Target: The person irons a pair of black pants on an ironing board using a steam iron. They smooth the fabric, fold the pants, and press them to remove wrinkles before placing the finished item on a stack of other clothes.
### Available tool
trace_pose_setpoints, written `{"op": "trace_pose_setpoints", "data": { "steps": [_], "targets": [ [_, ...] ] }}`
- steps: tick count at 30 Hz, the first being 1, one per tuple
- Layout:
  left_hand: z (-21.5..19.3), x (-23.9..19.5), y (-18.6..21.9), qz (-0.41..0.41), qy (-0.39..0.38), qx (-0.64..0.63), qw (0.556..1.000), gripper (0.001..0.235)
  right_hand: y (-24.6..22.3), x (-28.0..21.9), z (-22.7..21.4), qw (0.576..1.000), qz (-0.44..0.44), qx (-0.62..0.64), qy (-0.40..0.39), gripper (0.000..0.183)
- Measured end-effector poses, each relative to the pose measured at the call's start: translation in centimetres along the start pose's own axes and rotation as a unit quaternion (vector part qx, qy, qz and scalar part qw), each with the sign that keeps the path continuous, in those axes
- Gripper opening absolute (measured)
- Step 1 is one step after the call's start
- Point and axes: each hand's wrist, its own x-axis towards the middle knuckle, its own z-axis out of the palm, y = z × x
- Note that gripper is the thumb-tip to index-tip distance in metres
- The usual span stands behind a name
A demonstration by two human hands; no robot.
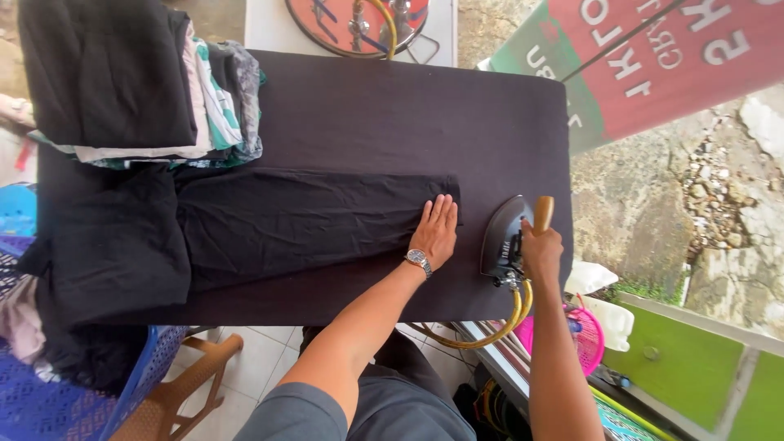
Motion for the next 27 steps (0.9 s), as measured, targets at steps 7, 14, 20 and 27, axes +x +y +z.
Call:
{"op": "trace_pose_setpoints", "data": {
  "steps": [7,14,20,27],
  "targets": [
    [2.7,0.7,5.8,0.007,0.09,-0.11,0.99,0.051,2.8,3.0,1.6,1.0,-0.003,0.011,0.014,0.048],
    [-3.1,0.9,10.4,-0.026,0.061,-0.261,0.963,0.056,3.0,2.8,1.6,0.999,-0.019,-0.007,0.025,0.052],
    [-10.8,-3.4,-0.5,-0.024,0.123,-0.134,0.983,0.051,2.7,2.0,1.3,0.999,-0.032,-0.001,0.028,0.047],
    [-19.2,-11.7,-15.5,-0.148,0.007,0.101,0.984,0.072,4.6,5.1,2.1,0.998,-0.051,0.016,0.033,0.045]
  ]
}}
